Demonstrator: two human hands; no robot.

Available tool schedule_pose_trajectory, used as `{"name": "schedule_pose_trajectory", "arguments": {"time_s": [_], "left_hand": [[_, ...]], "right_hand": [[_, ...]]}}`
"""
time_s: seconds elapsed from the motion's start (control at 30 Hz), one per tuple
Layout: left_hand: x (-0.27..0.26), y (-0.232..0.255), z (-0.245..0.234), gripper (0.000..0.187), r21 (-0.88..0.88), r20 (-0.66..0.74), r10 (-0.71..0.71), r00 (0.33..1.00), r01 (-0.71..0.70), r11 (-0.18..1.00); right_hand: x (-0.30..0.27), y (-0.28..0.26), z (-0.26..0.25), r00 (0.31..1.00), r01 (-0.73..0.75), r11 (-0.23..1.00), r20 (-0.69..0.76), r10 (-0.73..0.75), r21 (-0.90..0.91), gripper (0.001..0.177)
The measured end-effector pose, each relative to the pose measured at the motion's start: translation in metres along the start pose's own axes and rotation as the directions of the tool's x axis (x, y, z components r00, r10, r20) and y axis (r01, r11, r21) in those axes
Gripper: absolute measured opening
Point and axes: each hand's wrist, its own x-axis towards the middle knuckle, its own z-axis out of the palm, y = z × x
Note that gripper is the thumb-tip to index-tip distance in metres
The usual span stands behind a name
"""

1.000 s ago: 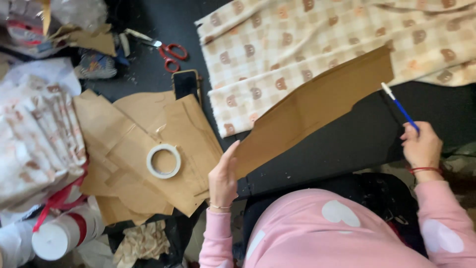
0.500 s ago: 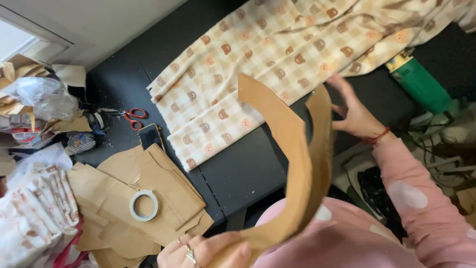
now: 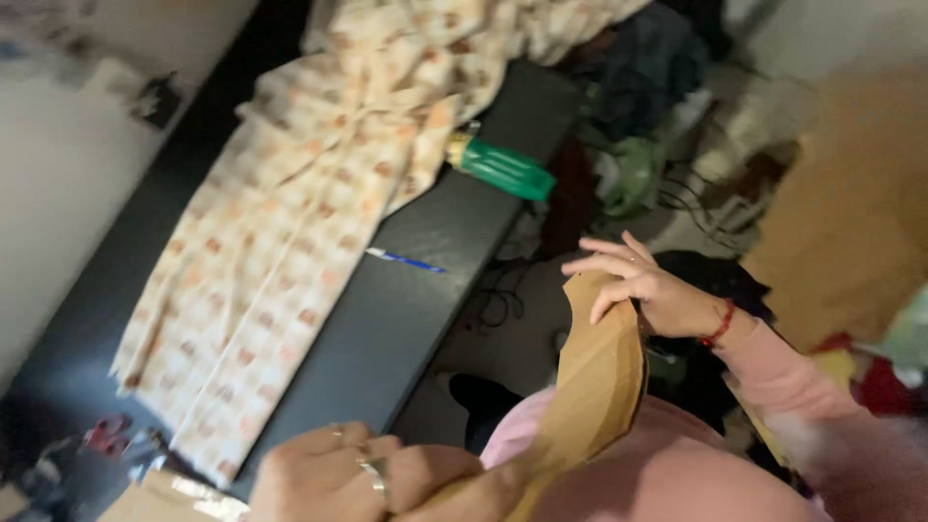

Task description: The person traces a cardboard pattern onto a piece of patterned fabric using a blue marker. They then use a handheld electric rotary cutter to cut the fabric along the traced lines. The person handles the fabric and pattern pieces, adjusting them on the table throughout the process.

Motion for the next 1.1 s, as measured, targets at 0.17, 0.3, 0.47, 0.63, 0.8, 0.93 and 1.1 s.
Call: {"name": "schedule_pose_trajectory", "arguments": {"time_s": [0.17, 0.3, 0.47, 0.63, 0.8, 0.93, 1.1], "left_hand": [[0.069, -0.020, 0.081, 0.050, -0.127, -0.077, -0.178, 0.981, 0.167, 0.978], [0.123, -0.033, 0.149, 0.029, -0.169, -0.216, -0.332, 0.918, 0.300, 0.939], [0.100, -0.050, 0.203, 0.020, -0.094, -0.095, -0.348, 0.933, 0.340, 0.936], [0.067, -0.066, 0.205, 0.015, 0.233, 0.085, -0.516, 0.852, 0.486, 0.842], [-0.006, -0.089, 0.193, 0.028, 0.063, 0.201, -0.630, 0.750, 0.632, 0.773], [-0.060, -0.117, 0.180, 0.029, 0.022, 0.164, -0.705, 0.690, 0.712, 0.702], [-0.135, -0.206, 0.205, 0.053, 0.075, 0.039, -0.781, 0.623, 0.778, 0.624]], "right_hand": [[-0.152, 0.041, -0.006, 0.803, -0.526, 0.831, -0.214, 0.556, 0.183, 0.028], [-0.246, 0.099, -0.002, 0.362, -0.619, 0.617, -0.520, 0.773, 0.486, 0.041], [-0.370, 0.185, -0.005, 0.044, -0.580, 0.574, -0.681, 0.731, 0.578, 0.048], [-0.457, 0.269, -0.001, -0.262, -0.941, 0.036, -0.793, 0.550, 0.336, 0.088], [-0.264, 0.217, -0.011, 0.086, -0.886, 0.389, -0.733, 0.675, 0.254, 0.041], [-0.001, 0.081, 0.024, 0.670, -0.551, 0.830, -0.639, 0.379, -0.085, 0.018], [0.191, 0.030, 0.132, 0.981, -0.030, 0.988, -0.193, 0.000, -0.149, 0.027]]}}
